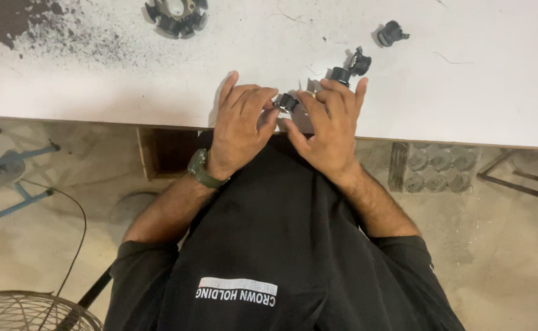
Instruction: The person uses a small sanding block to deburr and smooth the edges of multiple black mechanical parts on a white table. They handle each part individually, rotating it to sand different edges, then place the finished parts aside.
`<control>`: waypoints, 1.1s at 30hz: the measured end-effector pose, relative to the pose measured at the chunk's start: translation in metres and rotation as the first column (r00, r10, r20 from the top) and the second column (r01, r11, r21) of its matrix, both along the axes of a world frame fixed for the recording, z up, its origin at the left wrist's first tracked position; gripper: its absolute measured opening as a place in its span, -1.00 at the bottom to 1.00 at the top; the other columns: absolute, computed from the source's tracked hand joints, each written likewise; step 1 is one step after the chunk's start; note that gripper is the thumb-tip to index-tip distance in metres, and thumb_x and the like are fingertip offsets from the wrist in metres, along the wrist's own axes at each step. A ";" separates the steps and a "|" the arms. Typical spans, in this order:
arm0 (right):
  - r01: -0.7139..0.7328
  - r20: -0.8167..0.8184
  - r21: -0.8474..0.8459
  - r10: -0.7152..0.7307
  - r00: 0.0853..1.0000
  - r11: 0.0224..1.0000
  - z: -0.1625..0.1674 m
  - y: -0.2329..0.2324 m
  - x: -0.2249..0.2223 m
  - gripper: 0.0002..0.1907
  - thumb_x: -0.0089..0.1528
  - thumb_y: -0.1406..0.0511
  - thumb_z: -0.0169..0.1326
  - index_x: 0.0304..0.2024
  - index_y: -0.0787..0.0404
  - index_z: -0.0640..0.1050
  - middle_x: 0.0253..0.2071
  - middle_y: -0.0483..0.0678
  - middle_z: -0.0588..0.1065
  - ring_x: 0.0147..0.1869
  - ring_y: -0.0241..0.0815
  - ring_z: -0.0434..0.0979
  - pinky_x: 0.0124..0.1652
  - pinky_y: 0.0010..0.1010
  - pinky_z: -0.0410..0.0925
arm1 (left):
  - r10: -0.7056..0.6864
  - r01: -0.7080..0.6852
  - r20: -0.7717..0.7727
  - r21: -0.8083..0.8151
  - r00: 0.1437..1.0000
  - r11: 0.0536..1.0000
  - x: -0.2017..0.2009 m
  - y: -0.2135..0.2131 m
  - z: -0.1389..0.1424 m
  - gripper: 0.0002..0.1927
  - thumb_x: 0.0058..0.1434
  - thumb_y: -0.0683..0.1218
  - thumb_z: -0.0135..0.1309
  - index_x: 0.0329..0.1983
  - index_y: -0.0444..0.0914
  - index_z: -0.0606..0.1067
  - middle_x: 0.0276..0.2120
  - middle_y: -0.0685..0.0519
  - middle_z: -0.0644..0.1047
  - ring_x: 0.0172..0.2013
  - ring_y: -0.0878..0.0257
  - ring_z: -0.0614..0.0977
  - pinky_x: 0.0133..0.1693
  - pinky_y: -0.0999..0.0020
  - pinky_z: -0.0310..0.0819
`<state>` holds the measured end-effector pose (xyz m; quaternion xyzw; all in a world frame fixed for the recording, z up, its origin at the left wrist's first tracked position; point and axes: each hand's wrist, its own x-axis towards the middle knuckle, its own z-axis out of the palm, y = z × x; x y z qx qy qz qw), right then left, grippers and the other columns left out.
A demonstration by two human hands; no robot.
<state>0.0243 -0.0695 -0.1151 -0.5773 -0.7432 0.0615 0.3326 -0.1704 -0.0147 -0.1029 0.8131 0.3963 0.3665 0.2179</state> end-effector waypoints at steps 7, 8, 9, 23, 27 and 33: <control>0.009 0.018 0.008 -0.009 1.000 1.000 -0.012 0.006 -0.002 -0.62 0.11 0.26 0.43 -0.06 0.21 0.63 -0.11 -0.03 0.38 0.27 0.04 0.38 0.50 0.32 -0.21 | 0.112 -0.098 -0.106 0.127 0.988 0.987 -0.003 -0.008 -0.004 -0.71 0.21 -0.24 0.32 -0.03 -0.18 0.58 -0.21 0.06 0.46 -0.07 0.13 0.51 0.42 -0.07 0.23; 0.009 0.009 0.010 -0.009 1.000 1.000 -0.014 0.005 -0.001 -0.62 0.10 0.26 0.43 -0.08 0.22 0.63 -0.12 -0.03 0.38 0.26 0.04 0.38 0.50 0.32 -0.21 | 0.114 -0.099 -0.100 0.145 0.988 0.984 -0.003 -0.009 -0.005 -0.73 0.19 -0.24 0.32 -0.07 -0.18 0.58 -0.18 0.07 0.46 -0.04 0.12 0.51 0.40 -0.08 0.23; -0.004 0.011 0.014 0.004 1.000 1.000 -0.015 0.004 0.000 -0.62 0.11 0.25 0.44 -0.08 0.22 0.63 -0.12 -0.03 0.38 0.26 0.05 0.38 0.49 0.32 -0.21 | 0.116 -0.100 -0.093 0.165 0.989 0.981 -0.003 -0.009 -0.005 -0.75 0.17 -0.24 0.32 -0.11 -0.18 0.58 -0.15 0.08 0.45 -0.02 0.11 0.52 0.38 -0.09 0.22; -0.023 -0.053 -0.012 0.022 0.998 1.000 -0.016 -0.004 0.005 -0.64 0.15 0.26 0.44 -0.07 0.22 0.62 -0.12 -0.03 0.38 0.26 0.04 0.40 0.51 0.33 -0.20 | -0.122 0.148 -0.134 0.207 0.983 0.967 -0.009 -0.002 -0.010 -0.77 0.12 -0.29 0.30 -0.23 -0.24 0.50 0.04 0.04 0.44 0.26 0.04 0.46 0.22 0.03 0.42; -0.074 0.009 -0.002 0.074 0.997 0.997 -0.016 -0.004 0.007 -0.63 0.16 0.24 0.46 -0.07 0.22 0.62 -0.11 -0.03 0.38 0.27 0.04 0.39 0.48 0.37 -0.25 | -0.170 0.172 -0.031 0.074 0.985 0.982 -0.003 -0.003 -0.007 -0.76 0.14 -0.29 0.29 -0.18 -0.26 0.50 0.03 0.01 0.46 0.09 0.05 0.52 0.03 0.13 0.50; -0.061 0.020 -0.004 0.061 0.998 0.998 -0.016 -0.006 0.010 -0.64 0.17 0.24 0.44 -0.06 0.21 0.63 -0.09 -0.03 0.38 0.29 0.05 0.36 0.47 0.38 -0.24 | -0.100 0.129 0.105 -0.312 0.989 0.941 -0.006 0.005 -0.001 -0.83 0.22 -0.29 0.23 -0.21 -0.26 0.48 -0.24 0.04 0.55 -0.32 0.20 0.61 -0.30 0.33 0.53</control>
